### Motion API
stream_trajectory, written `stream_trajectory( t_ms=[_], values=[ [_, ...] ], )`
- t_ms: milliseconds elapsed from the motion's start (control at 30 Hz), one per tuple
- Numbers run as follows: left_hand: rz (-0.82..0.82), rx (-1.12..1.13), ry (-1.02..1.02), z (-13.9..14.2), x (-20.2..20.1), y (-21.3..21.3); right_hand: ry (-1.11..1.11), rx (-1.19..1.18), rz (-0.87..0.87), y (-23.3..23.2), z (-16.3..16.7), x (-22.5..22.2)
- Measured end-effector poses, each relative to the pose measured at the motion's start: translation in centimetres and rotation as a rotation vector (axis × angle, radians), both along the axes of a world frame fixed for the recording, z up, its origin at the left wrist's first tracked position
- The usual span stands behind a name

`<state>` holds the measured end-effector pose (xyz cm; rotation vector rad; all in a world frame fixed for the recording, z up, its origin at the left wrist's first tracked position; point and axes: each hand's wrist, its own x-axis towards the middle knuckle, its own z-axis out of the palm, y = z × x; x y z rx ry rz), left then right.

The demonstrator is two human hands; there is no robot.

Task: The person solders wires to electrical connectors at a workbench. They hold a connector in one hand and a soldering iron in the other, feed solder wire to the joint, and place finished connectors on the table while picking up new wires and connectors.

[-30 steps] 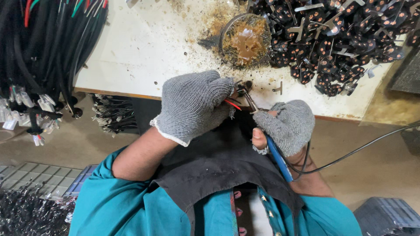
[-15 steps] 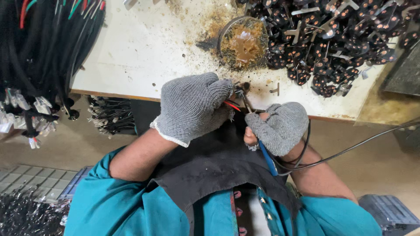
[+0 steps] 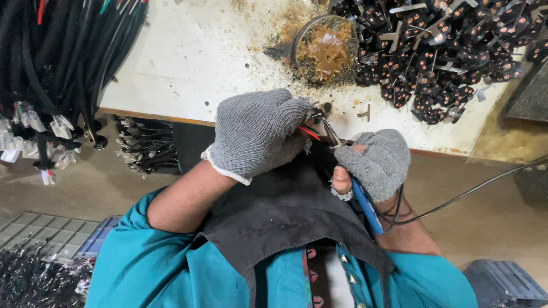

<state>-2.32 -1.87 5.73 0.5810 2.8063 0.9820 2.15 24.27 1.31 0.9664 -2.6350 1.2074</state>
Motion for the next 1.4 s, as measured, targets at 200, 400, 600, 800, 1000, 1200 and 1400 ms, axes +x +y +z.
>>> stream_trajectory(
  t_ms=[200, 400, 600, 800, 1000, 1200, 1400],
  values=[
    [0.006, 0.006, -0.012, 0.0, -0.3, 0.0, -0.001, 0.035, 0.051, -0.5, 0.6, -0.6],
    [0.001, -0.014, 0.010, -0.3, -0.8, -0.3, 0.004, 0.072, 0.149, -0.6, 0.1, -1.7],
    [-0.003, 0.004, -0.008, -0.1, -0.2, 0.0, -0.849, 0.224, -0.100, -0.9, 0.1, -0.6],
    [0.005, 0.001, 0.008, 0.0, 0.4, 0.4, -1.155, 0.141, -0.250, -1.3, -0.1, 0.7],
    [-0.005, -0.017, 0.002, -0.3, 0.3, 0.3, -0.869, 0.122, -0.104, -0.1, -0.4, 1.0],
    [-0.012, -0.043, 0.013, -0.3, 0.4, 0.2, -1.685, -0.781, -0.483, -0.3, -1.8, 2.8],
    [-0.007, -0.030, 0.028, -0.2, 1.0, 0.2, -0.016, -0.040, 0.027, 0.1, -0.7, 1.4]
  ],
)
